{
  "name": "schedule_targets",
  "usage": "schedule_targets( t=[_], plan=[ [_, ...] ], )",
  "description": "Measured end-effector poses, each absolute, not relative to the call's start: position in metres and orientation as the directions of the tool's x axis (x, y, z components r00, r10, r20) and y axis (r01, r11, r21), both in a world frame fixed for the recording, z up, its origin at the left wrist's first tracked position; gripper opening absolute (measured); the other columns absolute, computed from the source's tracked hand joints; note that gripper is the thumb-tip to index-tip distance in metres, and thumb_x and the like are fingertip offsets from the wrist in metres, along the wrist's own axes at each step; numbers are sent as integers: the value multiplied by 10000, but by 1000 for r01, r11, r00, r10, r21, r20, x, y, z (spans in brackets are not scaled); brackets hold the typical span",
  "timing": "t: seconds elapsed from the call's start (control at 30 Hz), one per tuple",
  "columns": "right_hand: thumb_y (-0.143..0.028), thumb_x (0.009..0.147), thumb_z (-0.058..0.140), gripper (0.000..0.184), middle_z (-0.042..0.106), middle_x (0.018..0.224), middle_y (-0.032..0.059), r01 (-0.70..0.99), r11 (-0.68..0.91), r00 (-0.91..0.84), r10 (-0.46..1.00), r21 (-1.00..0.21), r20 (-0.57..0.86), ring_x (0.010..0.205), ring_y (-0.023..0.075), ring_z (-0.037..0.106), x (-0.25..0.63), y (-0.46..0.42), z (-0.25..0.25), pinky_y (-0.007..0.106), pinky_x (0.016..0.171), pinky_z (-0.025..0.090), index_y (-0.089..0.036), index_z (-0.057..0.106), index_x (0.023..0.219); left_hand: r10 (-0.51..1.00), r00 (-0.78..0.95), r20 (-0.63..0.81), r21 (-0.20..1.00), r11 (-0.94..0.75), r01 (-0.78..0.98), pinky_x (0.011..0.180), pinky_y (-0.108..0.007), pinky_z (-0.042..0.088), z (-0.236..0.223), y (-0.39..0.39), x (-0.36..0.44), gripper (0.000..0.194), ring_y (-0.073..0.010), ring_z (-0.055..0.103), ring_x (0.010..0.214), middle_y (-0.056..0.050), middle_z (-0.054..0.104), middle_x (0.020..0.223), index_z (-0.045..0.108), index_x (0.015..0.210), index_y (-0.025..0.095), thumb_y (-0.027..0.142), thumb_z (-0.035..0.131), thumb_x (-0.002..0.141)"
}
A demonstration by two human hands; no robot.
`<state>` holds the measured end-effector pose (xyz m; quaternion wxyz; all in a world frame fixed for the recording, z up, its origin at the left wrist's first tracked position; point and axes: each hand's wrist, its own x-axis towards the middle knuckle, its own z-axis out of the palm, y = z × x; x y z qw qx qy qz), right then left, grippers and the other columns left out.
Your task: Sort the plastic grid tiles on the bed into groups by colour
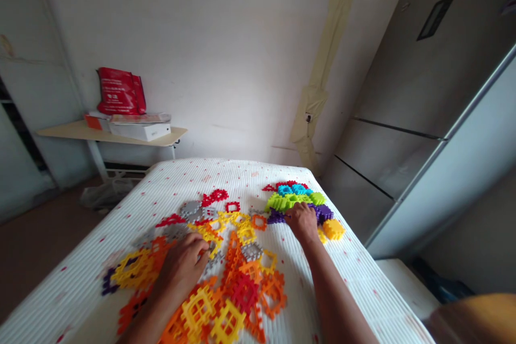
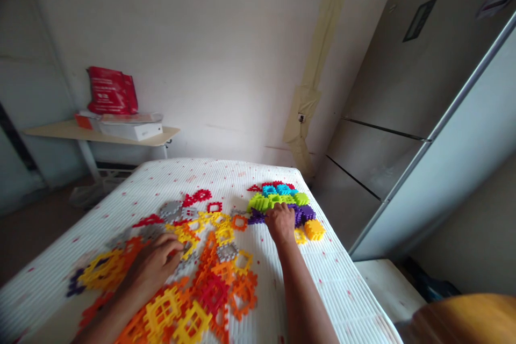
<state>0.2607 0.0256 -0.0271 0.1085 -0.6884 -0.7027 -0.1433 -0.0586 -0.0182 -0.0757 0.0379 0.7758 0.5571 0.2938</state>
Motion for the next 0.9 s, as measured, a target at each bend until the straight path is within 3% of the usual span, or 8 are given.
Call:
schedule_targets(
  t=[0.3,0.47,0.6,0.73,0.9],
  plan=[
    [-208,791,558,157,649,843,78,999,8,-24,939,47,342,899,209,542,261,20,-26,292,725,329,-197,703,732,887,206,413,382,-375,845,730,-289,458,-76,-18,-58,176,-174,603,813,-55,620,875,631,740,183,177,464,796],
    [-196,775,570,142,654,827,76,999,36,-23,934,-29,356,884,210,549,259,17,-21,284,732,343,-191,707,741,876,206,435,370,-383,846,750,-312,469,-74,-19,-58,179,-184,612,820,-63,634,878,637,742,179,172,466,792],
    [-172,791,553,154,653,796,54,945,209,-129,946,-253,299,781,156,562,242,9,-12,236,693,366,-167,698,739,823,214,527,361,-444,820,819,-337,475,-69,-20,-57,183,-195,615,897,-54,664,955,654,886,211,206,494,797],
    [-269,858,506,244,610,703,9,689,432,-412,894,-582,175,632,103,515,220,0,-7,196,575,357,-149,664,715,723,247,645,359,-572,738,888,-320,473,-61,-24,-52,288,-185,600,1007,-51,665,1072,617,1079,240,226,486,824],
    [-393,856,508,311,550,651,-11,467,376,-560,826,-801,62,595,93,458,198,-8,-11,195,551,369,-143,636,723,702,254,665,386,-614,689,859,-295,499,-54,-31,-46,302,-177,615,981,-60,676,1044,624,1094,232,223,509,815]
  ],
)
